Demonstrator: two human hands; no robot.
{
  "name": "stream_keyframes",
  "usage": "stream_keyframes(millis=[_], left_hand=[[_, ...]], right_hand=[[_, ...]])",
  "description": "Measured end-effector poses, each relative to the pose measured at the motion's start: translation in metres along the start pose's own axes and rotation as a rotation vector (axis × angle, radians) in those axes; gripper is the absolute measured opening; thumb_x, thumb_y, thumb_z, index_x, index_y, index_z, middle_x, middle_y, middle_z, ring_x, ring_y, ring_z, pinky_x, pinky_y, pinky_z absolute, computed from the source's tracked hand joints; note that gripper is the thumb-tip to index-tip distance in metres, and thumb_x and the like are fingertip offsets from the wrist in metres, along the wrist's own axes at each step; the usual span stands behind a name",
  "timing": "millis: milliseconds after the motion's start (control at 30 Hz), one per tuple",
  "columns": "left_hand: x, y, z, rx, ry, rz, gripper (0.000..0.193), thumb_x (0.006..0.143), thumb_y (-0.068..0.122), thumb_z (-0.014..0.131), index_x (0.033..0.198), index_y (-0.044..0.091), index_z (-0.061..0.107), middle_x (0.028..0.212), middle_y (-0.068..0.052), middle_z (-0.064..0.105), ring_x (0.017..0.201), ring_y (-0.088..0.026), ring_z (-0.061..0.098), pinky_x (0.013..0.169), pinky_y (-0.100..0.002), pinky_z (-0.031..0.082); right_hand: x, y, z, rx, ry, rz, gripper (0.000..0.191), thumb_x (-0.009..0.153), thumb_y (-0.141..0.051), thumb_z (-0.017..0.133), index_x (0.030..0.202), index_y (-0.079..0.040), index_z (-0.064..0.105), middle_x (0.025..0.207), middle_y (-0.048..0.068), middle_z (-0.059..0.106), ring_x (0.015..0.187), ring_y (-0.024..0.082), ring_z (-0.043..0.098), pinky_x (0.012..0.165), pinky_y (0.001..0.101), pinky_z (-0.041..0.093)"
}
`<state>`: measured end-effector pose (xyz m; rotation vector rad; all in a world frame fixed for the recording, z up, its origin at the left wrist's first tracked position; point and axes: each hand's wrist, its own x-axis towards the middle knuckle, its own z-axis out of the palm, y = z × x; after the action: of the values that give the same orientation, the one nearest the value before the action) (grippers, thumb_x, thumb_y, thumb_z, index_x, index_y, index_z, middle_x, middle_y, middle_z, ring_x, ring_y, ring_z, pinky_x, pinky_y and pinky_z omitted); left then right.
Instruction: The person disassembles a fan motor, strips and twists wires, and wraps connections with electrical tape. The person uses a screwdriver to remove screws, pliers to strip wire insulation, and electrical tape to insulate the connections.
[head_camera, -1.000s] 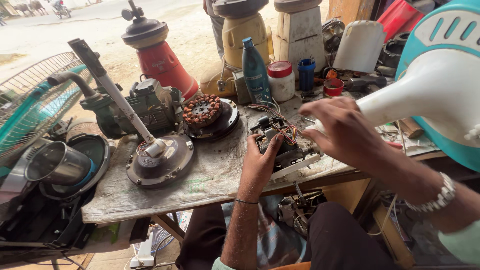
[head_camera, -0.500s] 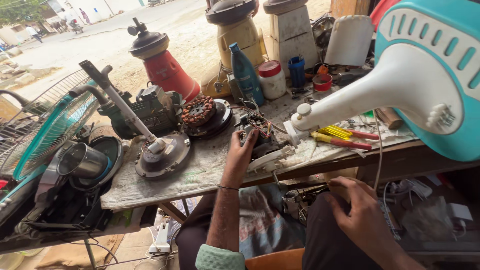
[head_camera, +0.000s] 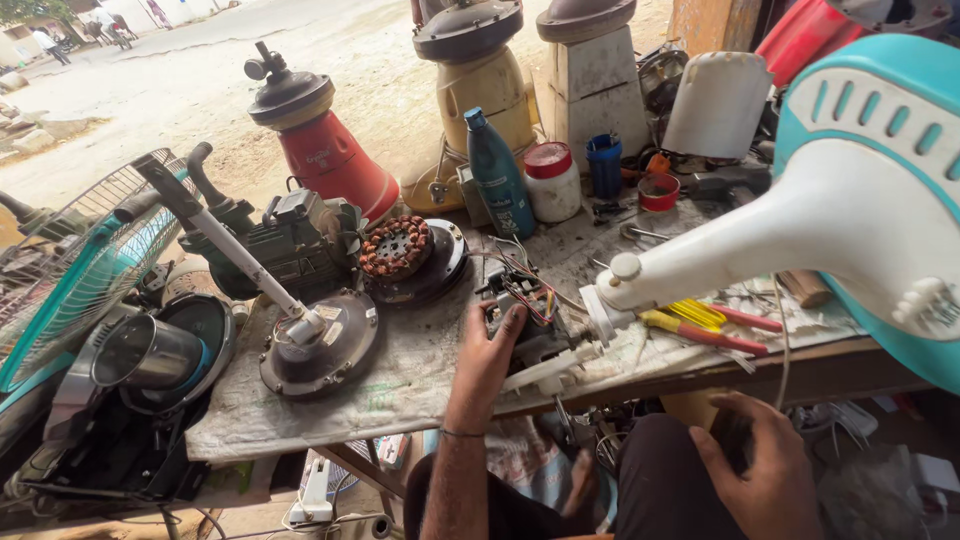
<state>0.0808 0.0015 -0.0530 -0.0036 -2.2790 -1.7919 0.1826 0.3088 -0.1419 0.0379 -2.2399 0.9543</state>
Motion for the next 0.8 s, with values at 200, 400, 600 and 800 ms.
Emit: stream_keyframes(millis=[200, 400, 600, 800], left_hand=[[-0.040, 0.015, 0.005, -0.073, -0.036, 0.046, 0.070, 0.091, 0.058, 0.066, 0.132, 0.003, 0.050, 0.114, -0.014, 0.073, 0.108, -0.018, 0.068, 0.094, -0.032, 0.053], [-0.069, 0.027, 0.007, -0.177, -0.112, -0.029, 0.066, 0.092, 0.051, 0.068, 0.133, 0.003, 0.050, 0.113, -0.012, 0.075, 0.105, -0.016, 0.070, 0.091, -0.030, 0.055], [-0.068, 0.017, 0.012, -0.212, -0.082, -0.106, 0.061, 0.094, 0.049, 0.068, 0.131, 0.002, 0.054, 0.117, -0.011, 0.071, 0.109, -0.017, 0.064, 0.096, -0.030, 0.050], [-0.061, 0.012, 0.008, -0.230, -0.143, -0.170, 0.059, 0.095, 0.051, 0.062, 0.130, 0.004, 0.055, 0.118, -0.010, 0.070, 0.112, -0.015, 0.061, 0.099, -0.030, 0.047]], right_hand=[[-0.001, 0.031, -0.017, 0.143, 0.184, 0.040, 0.046, 0.091, -0.019, 0.079, 0.127, -0.001, 0.057, 0.116, 0.011, 0.069, 0.107, 0.019, 0.067, 0.101, 0.0318, 0.052], [0.023, 0.097, -0.043, 0.189, 0.250, 0.136, 0.025, 0.113, -0.016, 0.062, 0.126, 0.004, 0.059, 0.114, 0.010, 0.064, 0.101, 0.017, 0.061, 0.095, 0.0300, 0.050], [0.043, 0.106, -0.054, 0.072, 0.109, 0.220, 0.024, 0.122, -0.017, 0.053, 0.125, 0.006, 0.058, 0.112, 0.012, 0.062, 0.100, 0.019, 0.059, 0.093, 0.0324, 0.050], [0.081, 0.015, -0.063, 0.437, 0.116, 0.035, 0.029, 0.113, -0.014, 0.060, 0.136, 0.002, 0.052, 0.129, 0.011, 0.062, 0.120, 0.018, 0.063, 0.114, 0.0335, 0.052]])
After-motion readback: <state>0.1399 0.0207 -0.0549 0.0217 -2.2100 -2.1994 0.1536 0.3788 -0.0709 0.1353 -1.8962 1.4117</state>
